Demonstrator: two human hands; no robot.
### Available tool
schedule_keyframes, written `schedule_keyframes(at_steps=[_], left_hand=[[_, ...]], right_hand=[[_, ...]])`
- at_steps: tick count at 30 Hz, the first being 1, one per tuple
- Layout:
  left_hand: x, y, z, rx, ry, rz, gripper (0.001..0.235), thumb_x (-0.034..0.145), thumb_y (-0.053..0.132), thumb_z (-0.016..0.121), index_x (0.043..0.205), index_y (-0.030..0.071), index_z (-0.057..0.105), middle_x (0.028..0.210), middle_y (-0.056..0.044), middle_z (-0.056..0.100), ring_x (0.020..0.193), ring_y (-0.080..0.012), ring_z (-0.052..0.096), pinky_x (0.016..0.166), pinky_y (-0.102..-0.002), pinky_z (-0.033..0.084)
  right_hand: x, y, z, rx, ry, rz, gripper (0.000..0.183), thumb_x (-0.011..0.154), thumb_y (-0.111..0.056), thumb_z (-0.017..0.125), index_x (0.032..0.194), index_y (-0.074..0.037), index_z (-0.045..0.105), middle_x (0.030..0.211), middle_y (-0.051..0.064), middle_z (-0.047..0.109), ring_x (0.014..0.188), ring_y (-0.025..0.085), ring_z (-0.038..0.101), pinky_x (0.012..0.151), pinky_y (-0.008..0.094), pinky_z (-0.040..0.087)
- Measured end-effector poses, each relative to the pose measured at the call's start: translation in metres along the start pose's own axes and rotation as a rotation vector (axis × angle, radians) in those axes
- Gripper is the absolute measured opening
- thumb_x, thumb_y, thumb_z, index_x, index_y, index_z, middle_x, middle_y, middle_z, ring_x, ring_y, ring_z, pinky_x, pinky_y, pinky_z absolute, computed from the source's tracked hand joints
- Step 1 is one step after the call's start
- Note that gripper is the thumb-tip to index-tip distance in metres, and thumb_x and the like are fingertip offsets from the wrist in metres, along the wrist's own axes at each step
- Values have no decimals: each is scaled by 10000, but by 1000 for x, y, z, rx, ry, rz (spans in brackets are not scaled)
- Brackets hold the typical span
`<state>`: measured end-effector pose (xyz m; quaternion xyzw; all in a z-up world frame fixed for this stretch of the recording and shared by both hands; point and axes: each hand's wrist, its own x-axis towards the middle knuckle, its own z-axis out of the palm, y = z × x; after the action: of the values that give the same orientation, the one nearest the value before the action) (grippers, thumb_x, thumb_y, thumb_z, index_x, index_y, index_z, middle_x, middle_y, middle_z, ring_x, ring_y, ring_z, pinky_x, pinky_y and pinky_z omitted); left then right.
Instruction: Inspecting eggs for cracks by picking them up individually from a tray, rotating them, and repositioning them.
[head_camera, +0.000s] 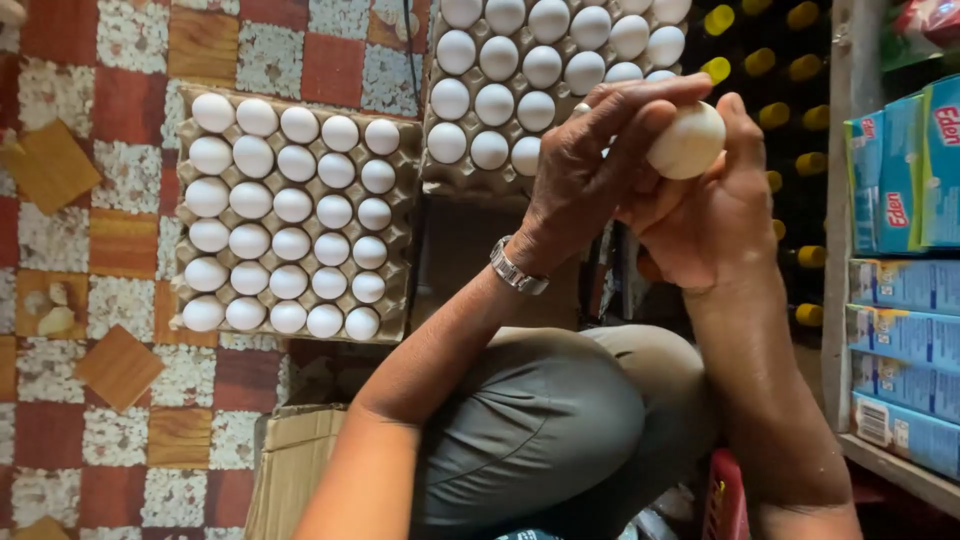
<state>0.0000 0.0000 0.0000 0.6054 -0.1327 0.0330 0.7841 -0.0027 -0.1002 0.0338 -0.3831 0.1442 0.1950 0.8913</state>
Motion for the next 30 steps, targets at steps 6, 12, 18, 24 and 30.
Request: schedule_keyframes(at_steps=[6, 12, 18, 24, 30], left_hand=[[10, -6, 13, 38, 165, -110, 229, 864, 337, 385, 1002, 220, 525, 1041, 31, 570, 978, -65, 539, 825, -174, 432], [23, -10, 28, -282, 178, -158, 203, 879, 281, 431, 1024, 185, 536, 1216, -111, 451, 1148, -200, 446, 877, -212, 442], [19, -21, 33, -751, 149, -408, 327, 809, 154, 498, 1094, 2, 450, 727, -9, 530, 509, -55, 402, 468, -165, 396], [10, 6, 37, -636, 46, -358, 387, 806, 211, 497, 1129, 7, 438, 900, -99, 536, 609, -73, 443, 535, -152, 353], [-1, 37, 45, -415, -92, -279, 382, 790, 141, 487, 1155, 74, 398, 818, -112, 526, 801, -197, 549, 729, -261, 487]], right_hand=[[15, 0, -10, 191, 262, -2, 330, 686, -375, 516, 898, -122, 540, 836, 59, 570, 804, 198, 552, 632, 323, 458], [22, -8, -16, 307, 255, -49, 293, 674, -316, 549, 898, -128, 537, 861, 95, 549, 751, 206, 535, 630, 316, 458], [19, -12, -29, 413, 237, -142, 271, 659, -245, 590, 899, -134, 533, 892, 138, 523, 688, 217, 514, 628, 308, 457], [-8, -15, -24, 518, 180, -271, 278, 643, -175, 633, 899, -140, 530, 923, 183, 498, 625, 229, 493, 626, 300, 455], [-33, -15, -16, 568, 105, -360, 228, 669, -108, 598, 890, -73, 555, 968, 186, 534, 896, 251, 537, 733, 316, 475]])
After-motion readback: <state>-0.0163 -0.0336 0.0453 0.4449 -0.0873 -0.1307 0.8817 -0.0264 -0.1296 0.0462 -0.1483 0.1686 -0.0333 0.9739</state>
